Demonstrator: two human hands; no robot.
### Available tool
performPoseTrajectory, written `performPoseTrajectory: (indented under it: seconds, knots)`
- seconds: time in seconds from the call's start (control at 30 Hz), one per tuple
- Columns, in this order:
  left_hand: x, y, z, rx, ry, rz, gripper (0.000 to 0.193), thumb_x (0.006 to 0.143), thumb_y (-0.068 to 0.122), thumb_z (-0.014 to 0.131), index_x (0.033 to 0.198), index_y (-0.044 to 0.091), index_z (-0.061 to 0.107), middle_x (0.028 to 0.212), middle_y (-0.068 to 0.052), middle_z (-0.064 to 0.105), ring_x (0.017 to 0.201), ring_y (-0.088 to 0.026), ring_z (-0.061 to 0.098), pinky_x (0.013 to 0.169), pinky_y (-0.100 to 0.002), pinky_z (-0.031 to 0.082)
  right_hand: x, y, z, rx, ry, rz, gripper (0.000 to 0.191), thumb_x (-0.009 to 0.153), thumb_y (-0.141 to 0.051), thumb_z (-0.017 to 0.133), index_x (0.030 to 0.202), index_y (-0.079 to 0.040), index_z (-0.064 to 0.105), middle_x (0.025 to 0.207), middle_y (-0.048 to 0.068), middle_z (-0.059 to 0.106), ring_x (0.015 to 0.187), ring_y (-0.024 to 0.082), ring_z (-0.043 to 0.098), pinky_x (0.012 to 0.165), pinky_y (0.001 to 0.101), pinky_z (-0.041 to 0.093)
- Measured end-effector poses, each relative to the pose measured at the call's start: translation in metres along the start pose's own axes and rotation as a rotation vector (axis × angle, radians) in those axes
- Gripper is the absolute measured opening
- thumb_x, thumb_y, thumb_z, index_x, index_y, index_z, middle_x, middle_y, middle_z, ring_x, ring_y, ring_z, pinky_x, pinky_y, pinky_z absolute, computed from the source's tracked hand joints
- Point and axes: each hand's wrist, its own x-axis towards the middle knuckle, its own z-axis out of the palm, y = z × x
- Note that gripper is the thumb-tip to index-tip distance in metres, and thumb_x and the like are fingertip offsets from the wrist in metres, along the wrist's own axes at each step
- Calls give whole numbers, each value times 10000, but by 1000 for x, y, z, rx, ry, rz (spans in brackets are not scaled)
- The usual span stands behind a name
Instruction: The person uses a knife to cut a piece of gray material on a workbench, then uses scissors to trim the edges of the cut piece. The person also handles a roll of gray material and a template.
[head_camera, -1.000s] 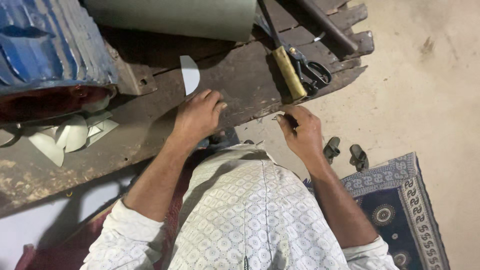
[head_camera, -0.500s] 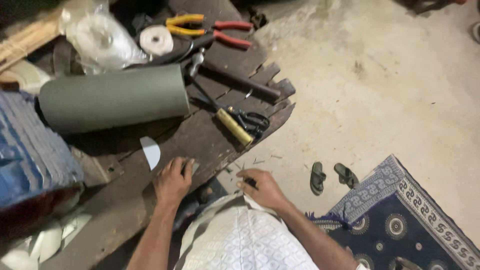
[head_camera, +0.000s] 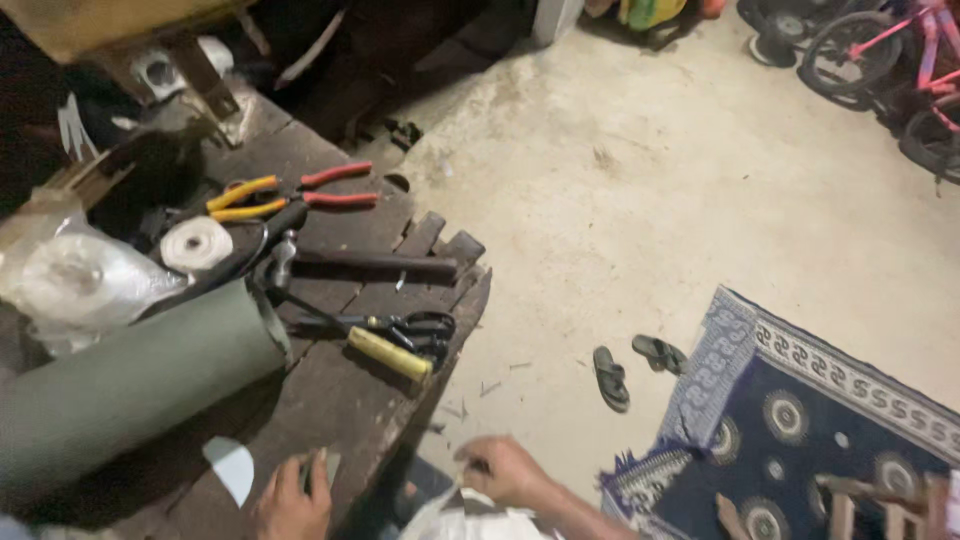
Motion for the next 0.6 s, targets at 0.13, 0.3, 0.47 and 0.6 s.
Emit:
performPoseTrajectory:
  seconds: [0.13,0.3,0.47,0.6]
  knots:
    - [-21,-2,-17,259,-57,-3,382,1019,433,584,1057,76,713,976,-177,749,867,-393,723,729,-488,582,0,-5,23,104,-232,145,421,854,-296,764,1188,-44,713,1025,189,759,931,303,730,820,397,576]
    - [-19,-12,10,93,30,83,371,1039,419,596,1066,71,720,990,-187,744,869,-403,715,755,-510,568,-19,2,45,24,-528,122,527,876,-371,785,1294,-69,682,1122,190,743,1043,313,696,898,408,552]
    - [-12,-18,19,151,142,161,325,1015,380,656,1053,62,716,990,-185,741,872,-415,704,751,-512,563,-41,46,30,247,-348,434,492,847,-355,773,1247,-92,662,1144,141,746,1044,265,722,902,388,579]
    - [-12,-16,18,124,189,217,325,1025,385,656,1052,66,710,998,-180,739,879,-412,705,745,-507,561,-56,67,21,9,-210,372,424,855,-344,790,1178,-79,716,1115,154,763,1025,267,719,897,369,554]
